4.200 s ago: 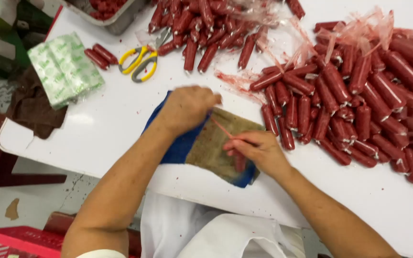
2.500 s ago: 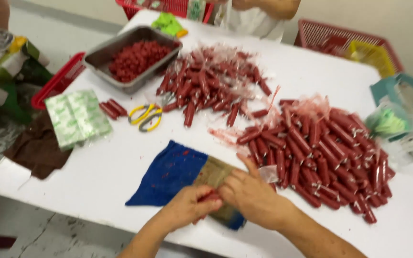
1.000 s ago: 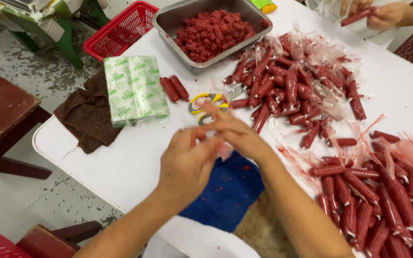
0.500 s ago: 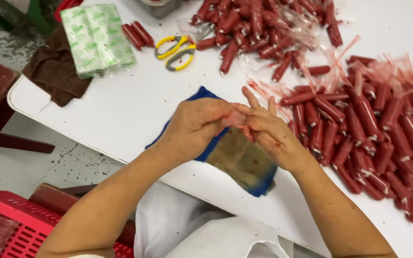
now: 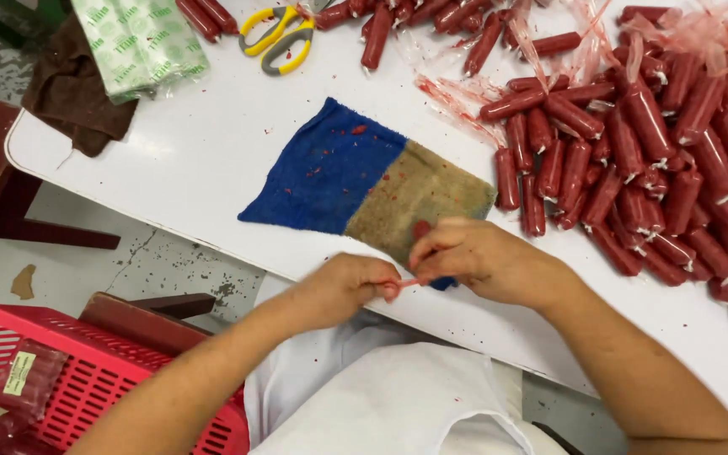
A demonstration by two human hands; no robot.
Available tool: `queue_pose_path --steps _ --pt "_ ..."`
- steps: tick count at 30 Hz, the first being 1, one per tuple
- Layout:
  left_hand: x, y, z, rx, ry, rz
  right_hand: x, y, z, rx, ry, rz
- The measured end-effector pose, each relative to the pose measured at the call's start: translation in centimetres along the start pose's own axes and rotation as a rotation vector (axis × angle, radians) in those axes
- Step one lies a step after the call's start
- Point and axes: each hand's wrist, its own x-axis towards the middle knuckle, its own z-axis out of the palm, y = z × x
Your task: Manually twisting and tying off individual sausage links from a continuous casing at a high production pace.
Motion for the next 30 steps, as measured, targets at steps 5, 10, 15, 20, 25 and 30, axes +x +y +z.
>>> queue_pose_path --steps 5,10,15,20,25,30 --pt "2.6 -2.1 0.8 0.643 0.33 0.606 -2.0 -0.7 1.9 0.832 0.219 0.304" --pt "5.6 -1.7 8.0 -0.974 0.416 0.091 -2.9 2.5 7.7 1.304 0.949 0.52" --pt "7.3 -1.4 6.5 -0.934 0.435 -0.147 1.4 0.8 6.3 0.117 1.084 0.384" --pt "4.8 2.5 -0.1 0.57 0.582 0.481 0.3 0.9 0.5 0.007 0.45 0.213" --pt "5.1 2.3 -1.8 0.851 0.485 0.575 1.0 1.8 -1.2 0.097 0.138 0.278" --pt "5.8 3.7 -2.2 0.583 0.26 0.509 0.7 2.7 -1.4 0.119 0.055 0.208"
